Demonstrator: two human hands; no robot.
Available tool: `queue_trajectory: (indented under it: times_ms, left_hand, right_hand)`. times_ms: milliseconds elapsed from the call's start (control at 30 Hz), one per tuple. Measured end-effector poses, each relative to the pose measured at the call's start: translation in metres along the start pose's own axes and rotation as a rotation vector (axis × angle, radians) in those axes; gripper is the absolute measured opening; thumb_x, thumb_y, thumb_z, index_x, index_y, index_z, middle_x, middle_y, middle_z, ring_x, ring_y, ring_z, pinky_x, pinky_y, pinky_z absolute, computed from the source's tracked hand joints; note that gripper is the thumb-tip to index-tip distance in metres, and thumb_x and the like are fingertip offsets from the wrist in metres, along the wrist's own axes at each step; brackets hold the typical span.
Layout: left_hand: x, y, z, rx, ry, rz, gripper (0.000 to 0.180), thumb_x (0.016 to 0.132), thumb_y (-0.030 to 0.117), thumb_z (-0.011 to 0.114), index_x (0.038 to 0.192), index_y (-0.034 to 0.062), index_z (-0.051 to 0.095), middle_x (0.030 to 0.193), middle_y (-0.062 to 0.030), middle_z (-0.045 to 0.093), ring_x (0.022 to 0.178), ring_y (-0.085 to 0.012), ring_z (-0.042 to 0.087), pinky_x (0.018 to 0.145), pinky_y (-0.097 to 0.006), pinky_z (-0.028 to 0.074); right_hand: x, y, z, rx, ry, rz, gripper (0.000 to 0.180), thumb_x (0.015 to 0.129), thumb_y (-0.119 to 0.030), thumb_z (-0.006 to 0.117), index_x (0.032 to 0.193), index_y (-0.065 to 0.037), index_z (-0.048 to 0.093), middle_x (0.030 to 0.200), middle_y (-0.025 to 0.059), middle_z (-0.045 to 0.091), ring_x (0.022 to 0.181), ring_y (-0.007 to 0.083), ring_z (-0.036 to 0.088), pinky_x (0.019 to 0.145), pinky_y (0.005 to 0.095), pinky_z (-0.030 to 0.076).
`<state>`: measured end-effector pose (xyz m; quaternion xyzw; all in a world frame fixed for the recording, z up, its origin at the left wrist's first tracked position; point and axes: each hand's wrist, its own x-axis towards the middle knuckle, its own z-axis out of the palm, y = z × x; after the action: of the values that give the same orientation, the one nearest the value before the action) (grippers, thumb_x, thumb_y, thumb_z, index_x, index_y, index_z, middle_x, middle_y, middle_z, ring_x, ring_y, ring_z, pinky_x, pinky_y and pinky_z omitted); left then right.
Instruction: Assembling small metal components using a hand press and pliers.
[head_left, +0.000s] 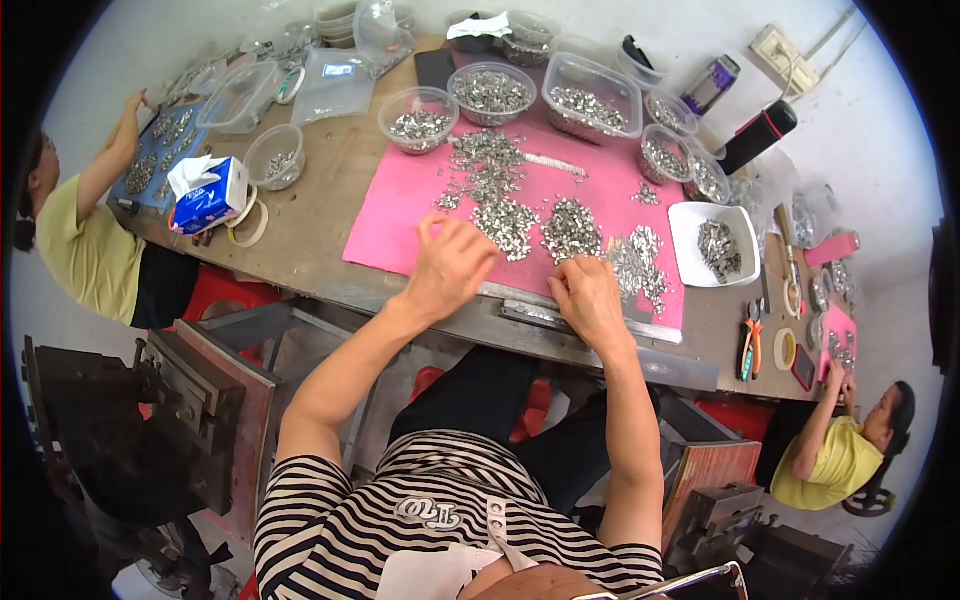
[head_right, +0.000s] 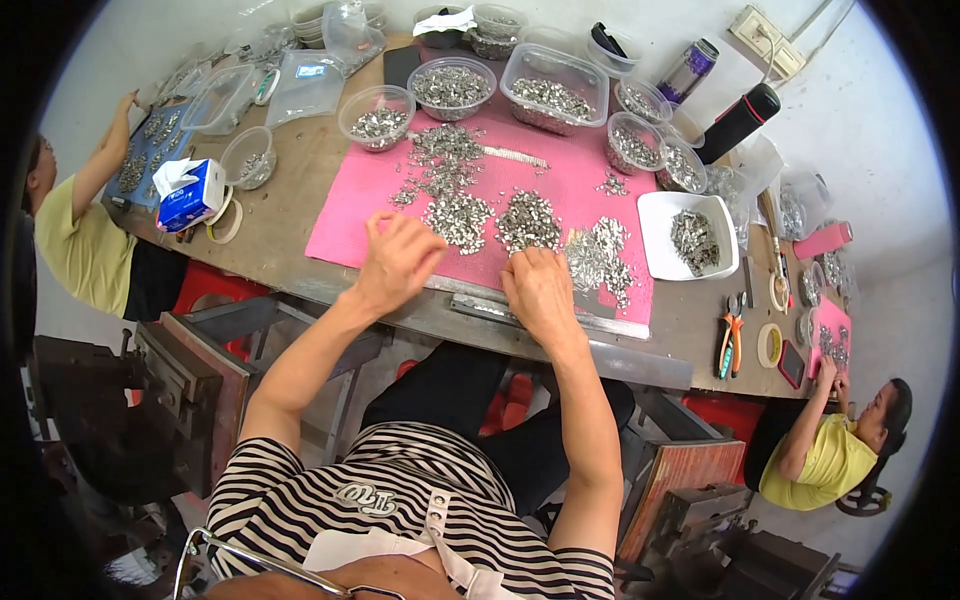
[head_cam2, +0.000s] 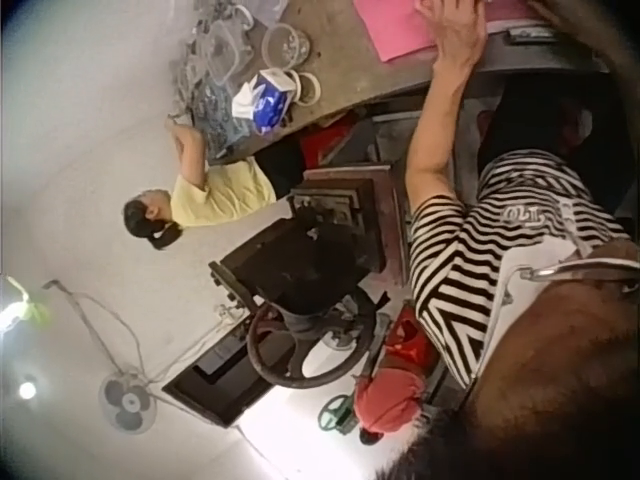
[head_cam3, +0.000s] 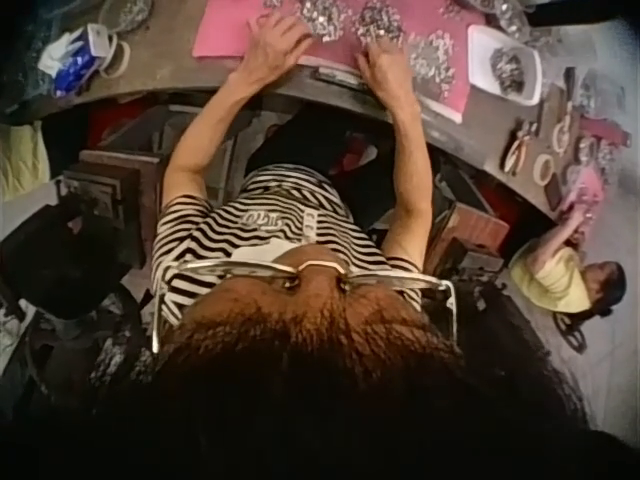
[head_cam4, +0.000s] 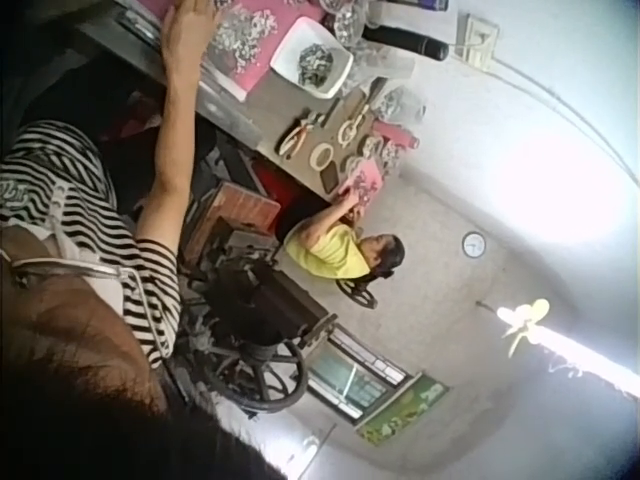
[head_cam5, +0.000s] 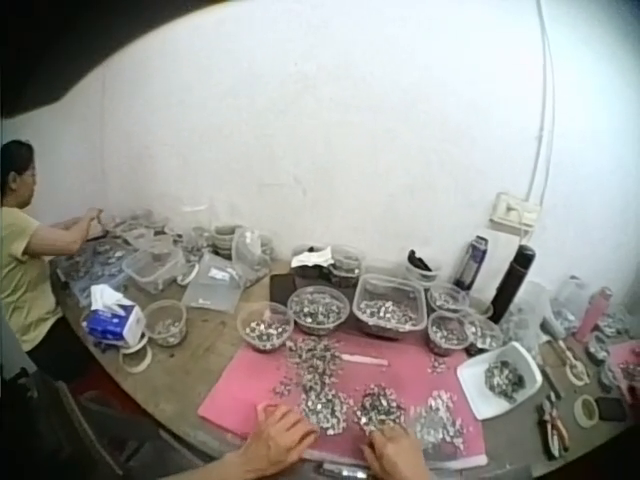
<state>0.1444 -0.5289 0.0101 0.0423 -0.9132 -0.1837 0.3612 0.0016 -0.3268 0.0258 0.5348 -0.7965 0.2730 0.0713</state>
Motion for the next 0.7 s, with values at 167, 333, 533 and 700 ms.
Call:
queue_trajectory:
  times_ms: [167, 333, 533, 700]
  left_hand:
    - [-0.006, 0.009, 0.009, -0.045, -0.213, 0.13, 0.01, 0.085, 0.015, 0.073, 0.093, 0.0135, 0.067, 0.092, -0.0011, 0.058, 0.098, -0.0224, 0.055, 0.103, -0.055, 0.031]
    - [-0.008, 0.011, 0.012, -0.084, -0.265, 0.115, 0.008, 0.085, 0.015, 0.073, 0.092, 0.0137, 0.069, 0.091, -0.0007, 0.058, 0.097, -0.022, 0.055, 0.104, -0.056, 0.031]
    - [-0.002, 0.009, 0.006, -0.045, -0.288, 0.198, 0.007, 0.086, 0.012, 0.071, 0.092, 0.0121, 0.068, 0.09, -0.0011, 0.058, 0.096, -0.0223, 0.055, 0.101, -0.054, 0.033]
    - [-0.003, 0.014, 0.004, -0.114, -0.287, 0.137, 0.006, 0.089, 0.008, 0.067, 0.092, 0.0079, 0.062, 0.086, -0.0044, 0.058, 0.093, -0.0248, 0.056, 0.093, -0.044, 0.037]
  right_hand:
    - [-0.005, 0.001, 0.0, 0.103, -0.016, 0.019, 0.009, 0.084, -0.01, 0.074, 0.091, -0.005, 0.071, 0.079, 0.0091, 0.061, 0.079, 0.0304, 0.06, 0.075, 0.0428, 0.044]
    - [-0.007, 0.007, 0.002, 0.102, -0.042, -0.048, 0.008, 0.084, -0.007, 0.073, 0.091, -0.005, 0.071, 0.08, 0.0091, 0.06, 0.081, 0.0309, 0.06, 0.077, 0.043, 0.046]
    - [-0.014, 0.013, -0.002, 0.074, -0.012, -0.064, 0.007, 0.084, -0.006, 0.073, 0.088, -0.004, 0.068, 0.081, 0.0106, 0.062, 0.081, 0.0311, 0.06, 0.076, 0.0431, 0.047]
    - [-0.034, 0.001, -0.021, 0.353, -0.024, 0.185, 0.005, 0.087, -0.001, 0.068, 0.091, 0.0, 0.065, 0.091, 0.0122, 0.067, 0.083, 0.03, 0.066, 0.075, 0.038, 0.051]
